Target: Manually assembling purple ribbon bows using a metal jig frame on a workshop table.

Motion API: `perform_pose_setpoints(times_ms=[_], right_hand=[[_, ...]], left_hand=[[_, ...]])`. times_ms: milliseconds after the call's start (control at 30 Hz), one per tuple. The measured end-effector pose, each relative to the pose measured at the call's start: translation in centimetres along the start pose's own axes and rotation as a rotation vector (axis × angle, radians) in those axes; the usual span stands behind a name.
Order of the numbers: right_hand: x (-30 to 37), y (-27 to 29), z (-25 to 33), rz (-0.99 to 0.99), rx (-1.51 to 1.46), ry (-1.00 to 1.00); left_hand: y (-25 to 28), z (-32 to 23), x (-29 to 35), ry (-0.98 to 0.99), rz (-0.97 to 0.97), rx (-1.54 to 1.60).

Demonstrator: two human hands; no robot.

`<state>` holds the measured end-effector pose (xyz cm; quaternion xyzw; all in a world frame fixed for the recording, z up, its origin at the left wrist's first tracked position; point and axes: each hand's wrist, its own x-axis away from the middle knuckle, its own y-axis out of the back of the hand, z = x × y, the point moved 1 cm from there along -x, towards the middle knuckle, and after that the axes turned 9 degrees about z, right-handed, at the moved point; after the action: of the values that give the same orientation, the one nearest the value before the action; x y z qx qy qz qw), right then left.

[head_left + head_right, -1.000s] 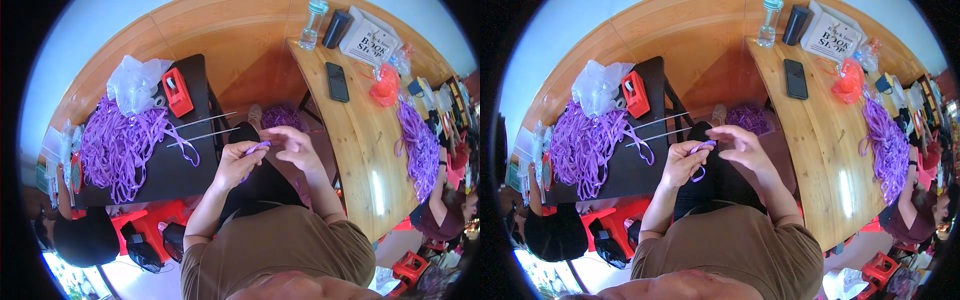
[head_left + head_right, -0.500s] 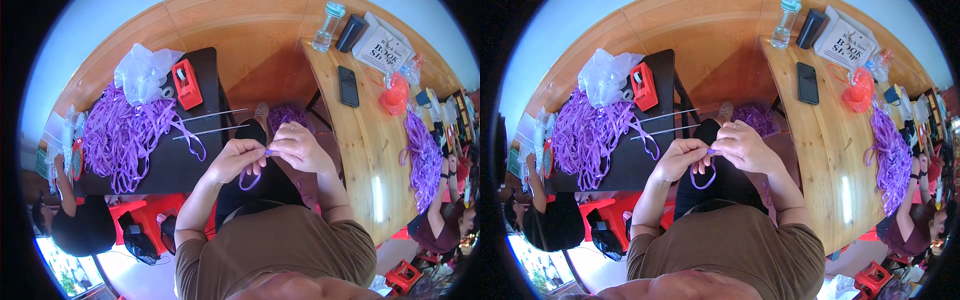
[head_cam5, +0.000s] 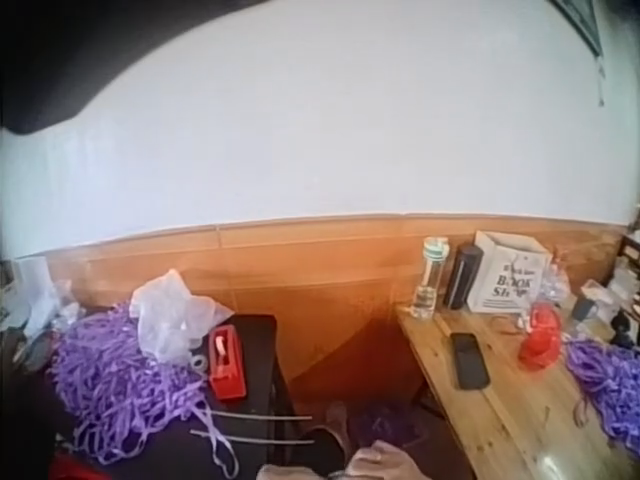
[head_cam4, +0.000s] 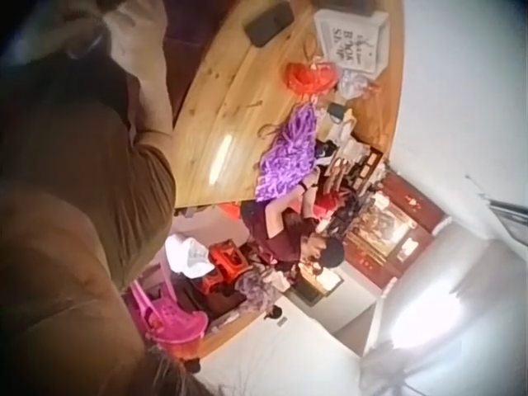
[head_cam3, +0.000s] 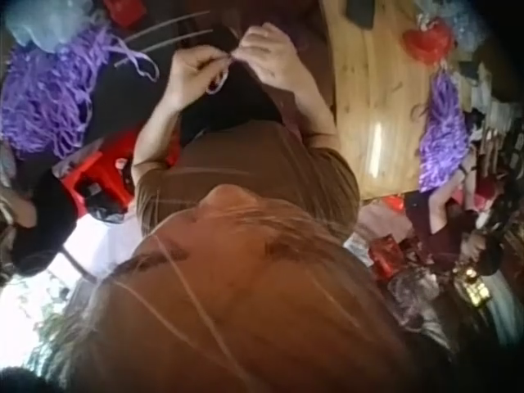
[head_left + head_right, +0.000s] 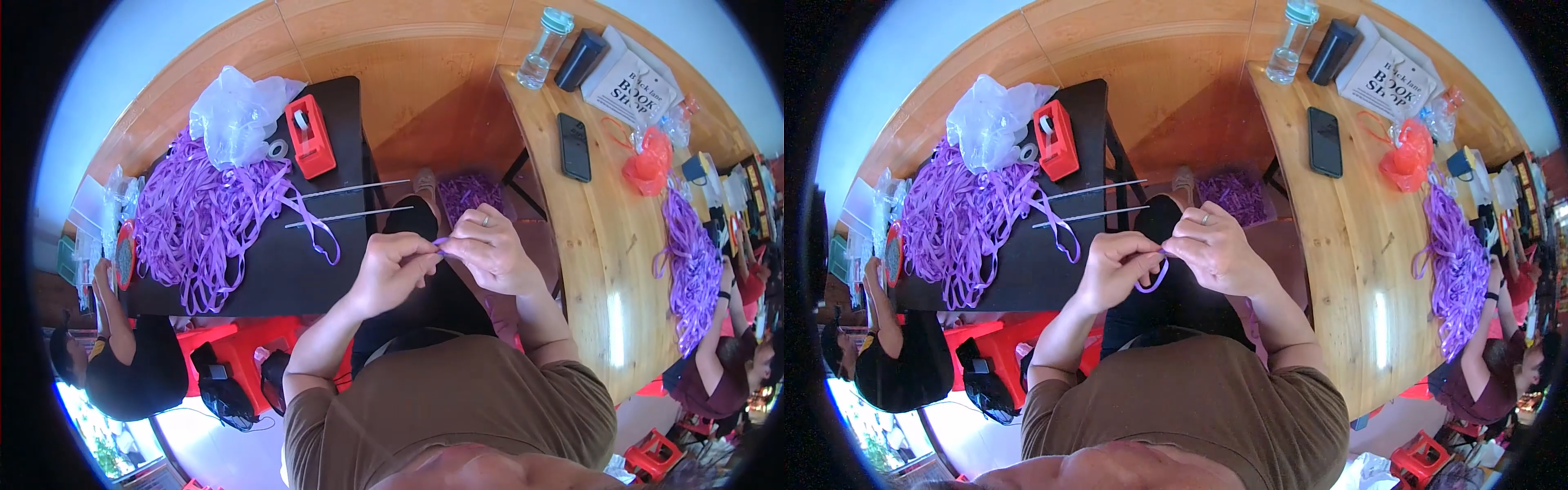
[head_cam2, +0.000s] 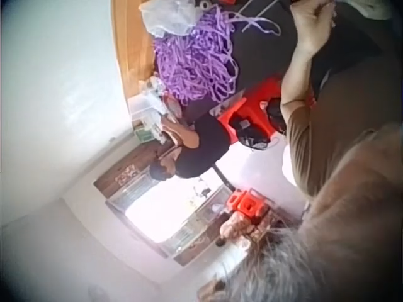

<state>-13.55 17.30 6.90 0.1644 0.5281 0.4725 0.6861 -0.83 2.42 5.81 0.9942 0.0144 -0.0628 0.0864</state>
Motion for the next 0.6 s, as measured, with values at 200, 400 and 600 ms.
perform_pose_setpoints(times_ms=[200,400,600], right_hand=[[0.5,-1.0,-0.4,-0.01,-0.586,-0.403],[0.1,-0.4,-1.2,-0.046,-0.329,-0.132],[-0.6,-0.3,-0.7,0.046,-0.181,-0.126]], left_hand=[[-1.6,0.6,0.2,-0.471,-0.205,-0.883],[0.6,0.3,-0.4,0.253,0.061,0.414],[1.8,0.9,-0.9,0.372,0.179,0.264]])
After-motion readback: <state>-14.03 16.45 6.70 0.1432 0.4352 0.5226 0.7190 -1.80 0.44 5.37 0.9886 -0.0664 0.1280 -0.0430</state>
